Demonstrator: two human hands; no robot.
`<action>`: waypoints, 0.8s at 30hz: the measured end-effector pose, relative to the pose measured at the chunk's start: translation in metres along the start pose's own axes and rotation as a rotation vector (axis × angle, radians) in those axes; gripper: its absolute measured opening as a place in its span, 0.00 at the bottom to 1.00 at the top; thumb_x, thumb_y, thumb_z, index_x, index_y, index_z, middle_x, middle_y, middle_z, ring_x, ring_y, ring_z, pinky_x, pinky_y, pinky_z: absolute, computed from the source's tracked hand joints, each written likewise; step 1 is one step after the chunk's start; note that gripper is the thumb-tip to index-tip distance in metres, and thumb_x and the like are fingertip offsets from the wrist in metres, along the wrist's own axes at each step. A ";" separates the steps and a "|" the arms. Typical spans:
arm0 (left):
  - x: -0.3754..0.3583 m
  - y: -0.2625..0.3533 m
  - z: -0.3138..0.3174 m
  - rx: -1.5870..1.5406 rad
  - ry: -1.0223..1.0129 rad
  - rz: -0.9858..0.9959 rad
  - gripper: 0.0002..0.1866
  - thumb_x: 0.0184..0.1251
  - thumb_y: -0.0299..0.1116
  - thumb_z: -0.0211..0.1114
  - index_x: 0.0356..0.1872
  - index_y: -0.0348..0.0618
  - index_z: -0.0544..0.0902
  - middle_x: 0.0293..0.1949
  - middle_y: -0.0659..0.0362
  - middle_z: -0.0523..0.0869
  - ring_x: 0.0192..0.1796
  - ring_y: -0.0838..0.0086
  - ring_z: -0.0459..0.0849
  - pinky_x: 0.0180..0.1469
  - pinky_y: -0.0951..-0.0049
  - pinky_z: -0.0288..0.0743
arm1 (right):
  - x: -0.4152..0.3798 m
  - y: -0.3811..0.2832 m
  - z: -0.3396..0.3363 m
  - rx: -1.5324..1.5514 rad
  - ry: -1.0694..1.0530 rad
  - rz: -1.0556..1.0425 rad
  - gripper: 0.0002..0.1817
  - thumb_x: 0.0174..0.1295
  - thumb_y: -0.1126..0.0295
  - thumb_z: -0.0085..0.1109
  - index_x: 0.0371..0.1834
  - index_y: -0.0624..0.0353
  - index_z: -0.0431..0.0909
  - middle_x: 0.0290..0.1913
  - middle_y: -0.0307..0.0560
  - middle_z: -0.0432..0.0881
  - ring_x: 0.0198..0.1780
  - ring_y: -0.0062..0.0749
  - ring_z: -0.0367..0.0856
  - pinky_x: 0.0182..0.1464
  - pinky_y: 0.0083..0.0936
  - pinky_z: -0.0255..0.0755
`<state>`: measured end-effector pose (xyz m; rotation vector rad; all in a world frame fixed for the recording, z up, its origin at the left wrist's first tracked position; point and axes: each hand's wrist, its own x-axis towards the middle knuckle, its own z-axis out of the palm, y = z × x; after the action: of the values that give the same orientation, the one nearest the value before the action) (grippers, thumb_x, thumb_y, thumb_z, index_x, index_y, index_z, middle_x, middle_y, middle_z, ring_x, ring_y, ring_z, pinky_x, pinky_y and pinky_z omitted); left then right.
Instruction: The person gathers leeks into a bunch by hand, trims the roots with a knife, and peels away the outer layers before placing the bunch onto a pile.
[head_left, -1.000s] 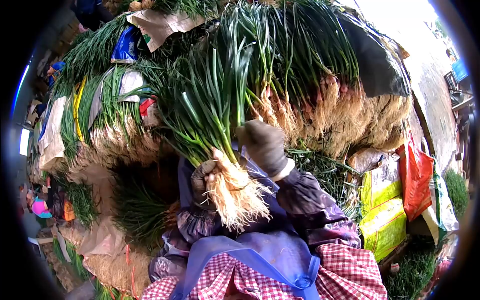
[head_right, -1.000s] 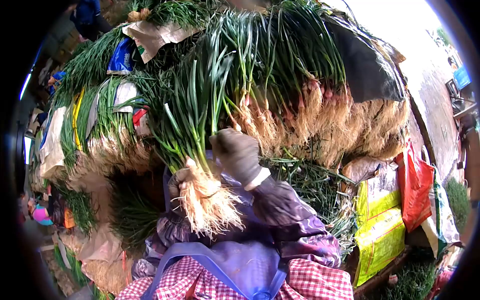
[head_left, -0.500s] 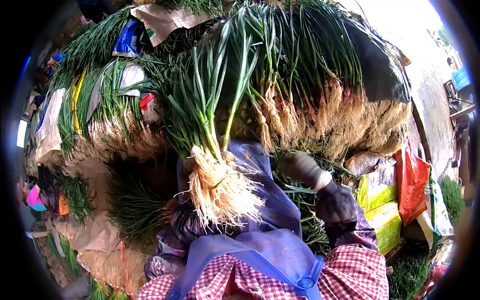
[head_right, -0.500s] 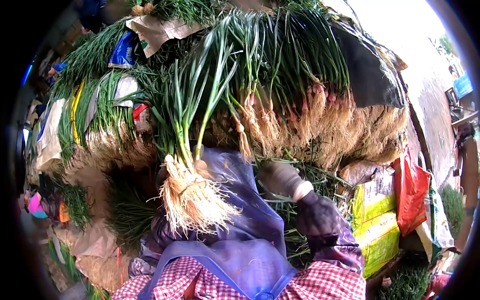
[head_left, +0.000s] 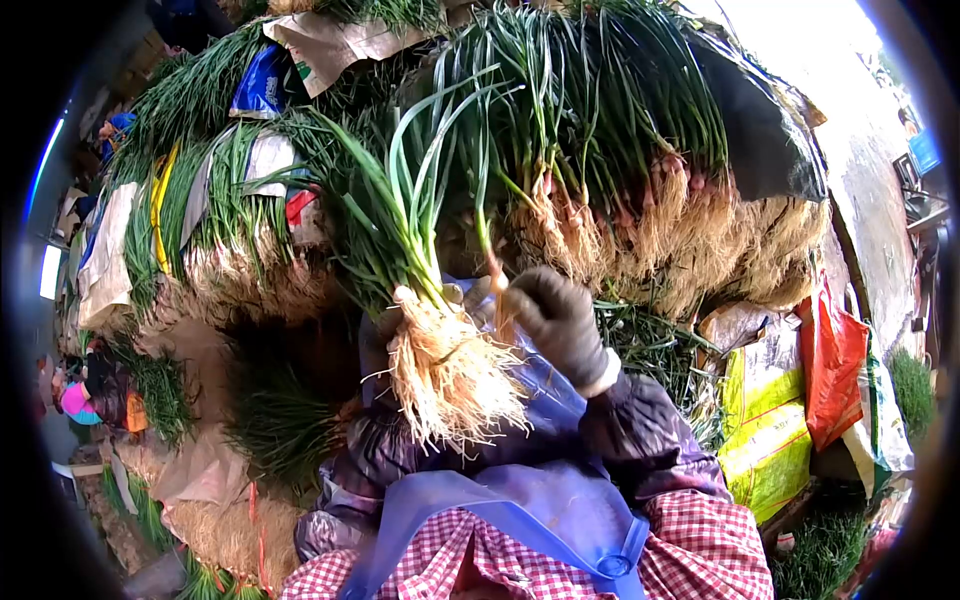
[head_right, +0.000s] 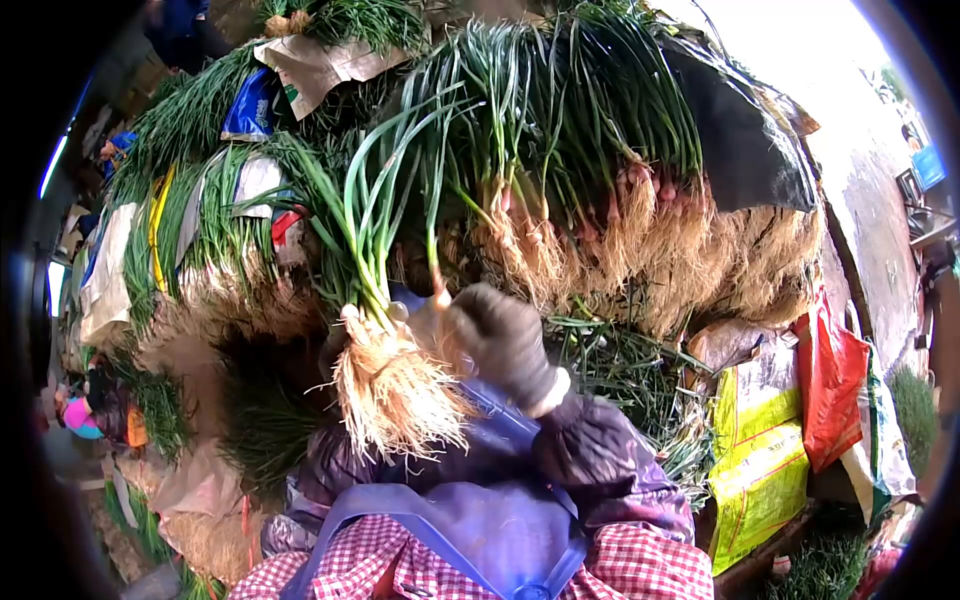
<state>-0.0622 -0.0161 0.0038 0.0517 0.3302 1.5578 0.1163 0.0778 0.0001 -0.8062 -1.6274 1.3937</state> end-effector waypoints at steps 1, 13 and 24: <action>-0.001 -0.002 -0.001 -0.003 0.014 0.005 0.25 0.65 0.38 0.59 0.56 0.29 0.72 0.47 0.44 0.81 0.44 0.55 0.83 0.49 0.59 0.79 | -0.005 -0.013 -0.004 -0.279 -0.102 -0.151 0.07 0.56 0.76 0.64 0.36 0.62 0.78 0.27 0.45 0.81 0.27 0.26 0.80 0.32 0.22 0.74; -0.002 -0.006 -0.003 0.004 0.040 0.010 0.24 0.65 0.38 0.60 0.55 0.28 0.73 0.44 0.44 0.82 0.43 0.55 0.83 0.47 0.60 0.80 | 0.064 0.002 0.030 -0.632 0.006 0.001 0.14 0.62 0.59 0.62 0.31 0.61 0.80 0.25 0.51 0.82 0.26 0.40 0.82 0.31 0.33 0.74; 0.001 -0.014 -0.009 0.054 0.179 0.011 0.23 0.64 0.37 0.60 0.53 0.27 0.74 0.41 0.45 0.83 0.41 0.55 0.83 0.45 0.61 0.81 | -0.002 -0.013 0.001 0.002 0.332 -0.053 0.05 0.51 0.72 0.67 0.25 0.55 0.78 0.20 0.40 0.77 0.18 0.27 0.76 0.20 0.23 0.70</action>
<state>-0.0513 -0.0167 -0.0085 -0.0443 0.5141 1.5680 0.1173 0.0736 0.0124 -0.9321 -1.3792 1.1540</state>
